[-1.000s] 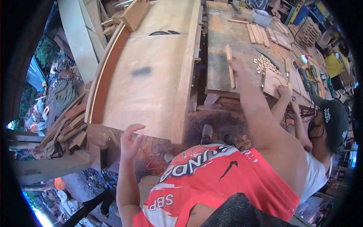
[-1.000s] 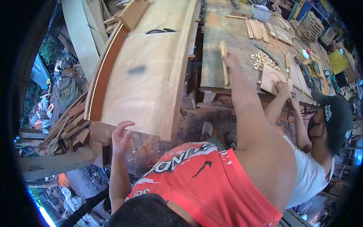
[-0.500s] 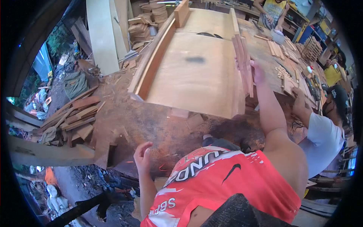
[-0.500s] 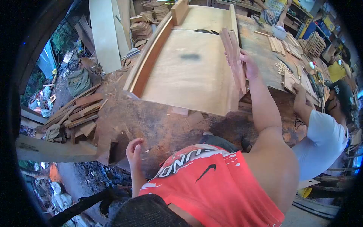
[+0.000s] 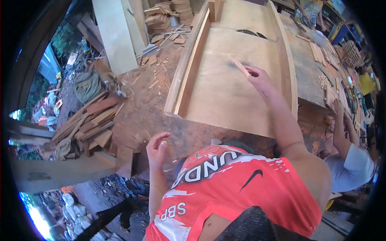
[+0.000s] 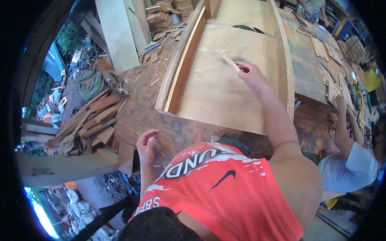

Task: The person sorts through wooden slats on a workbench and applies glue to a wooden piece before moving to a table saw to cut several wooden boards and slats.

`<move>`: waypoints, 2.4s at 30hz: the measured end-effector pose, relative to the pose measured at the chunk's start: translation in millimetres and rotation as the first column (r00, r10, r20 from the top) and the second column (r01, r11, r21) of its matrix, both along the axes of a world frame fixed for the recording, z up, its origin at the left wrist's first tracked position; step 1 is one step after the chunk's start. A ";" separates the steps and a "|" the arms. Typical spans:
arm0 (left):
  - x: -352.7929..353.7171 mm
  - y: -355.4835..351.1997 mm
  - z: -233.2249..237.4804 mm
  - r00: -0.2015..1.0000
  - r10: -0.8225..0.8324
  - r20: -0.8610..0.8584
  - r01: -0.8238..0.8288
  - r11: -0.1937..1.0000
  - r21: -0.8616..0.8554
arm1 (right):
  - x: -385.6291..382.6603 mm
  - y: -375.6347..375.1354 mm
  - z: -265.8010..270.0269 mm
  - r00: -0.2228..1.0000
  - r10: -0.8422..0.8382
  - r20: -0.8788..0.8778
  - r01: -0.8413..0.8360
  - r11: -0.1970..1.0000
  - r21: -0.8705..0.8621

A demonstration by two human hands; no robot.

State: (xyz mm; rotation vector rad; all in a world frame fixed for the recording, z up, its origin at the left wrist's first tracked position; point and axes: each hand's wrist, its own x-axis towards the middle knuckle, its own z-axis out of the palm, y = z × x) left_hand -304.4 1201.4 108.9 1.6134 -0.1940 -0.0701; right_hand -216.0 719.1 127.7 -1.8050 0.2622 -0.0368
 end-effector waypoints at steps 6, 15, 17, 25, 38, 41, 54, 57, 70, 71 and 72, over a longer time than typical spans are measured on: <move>116.7 40.5 -6.3 0.992 -0.123 0.035 0.121 0.992 0.042 | 4.7 -0.2 -100.8 0.937 -0.315 0.151 0.329 0.652 -0.683; 361.9 49.5 -19.8 0.770 -0.633 0.077 0.636 0.772 -0.014 | -7.0 96.7 -115.3 0.711 -0.668 0.217 0.410 0.144 -0.901; 391.7 35.9 -16.7 0.702 -0.709 0.065 0.710 0.704 0.012 | -11.7 103.7 -107.1 0.600 -0.761 0.245 0.436 0.054 -0.898; 413.5 9.5 -10.1 0.475 -0.878 0.052 0.879 0.476 0.020 | -22.2 128.9 -106.5 0.641 -0.766 0.048 0.327 0.217 -0.920; 564.0 -47.3 -41.0 0.317 -0.948 0.002 0.948 0.317 -0.040 | 89.4 182.1 -28.2 0.887 -0.462 -0.019 0.412 0.772 0.484; 589.0 -104.6 -11.5 0.186 -0.981 0.046 0.978 0.180 -0.106 | 134.3 206.3 2.1 0.865 -0.491 -0.100 0.490 0.785 0.380; 595.1 -223.9 39.1 -0.357 -0.931 0.082 0.636 -0.306 -0.708 | 213.7 235.9 53.1 0.798 -0.588 -0.132 0.595 0.804 0.018; 613.2 -233.9 21.6 -0.348 -0.937 0.022 0.588 -0.236 -0.773 | 228.4 226.2 47.8 0.854 -0.507 -0.116 0.507 0.861 -0.035; 754.2 -364.6 26.3 0.300 -0.951 0.072 0.918 0.268 -0.293 | 307.3 130.4 5.5 0.577 -0.817 0.019 0.730 0.505 -0.460; 776.5 -385.9 20.7 0.299 -0.935 0.190 0.934 0.245 -0.261 | 317.8 117.7 -7.4 0.559 -0.829 0.001 0.699 0.471 -0.538; 795.2 -403.7 22.4 0.303 -0.911 0.278 0.949 0.262 -0.175 | 330.1 104.0 -22.6 0.530 -0.848 -0.010 0.718 0.456 -0.526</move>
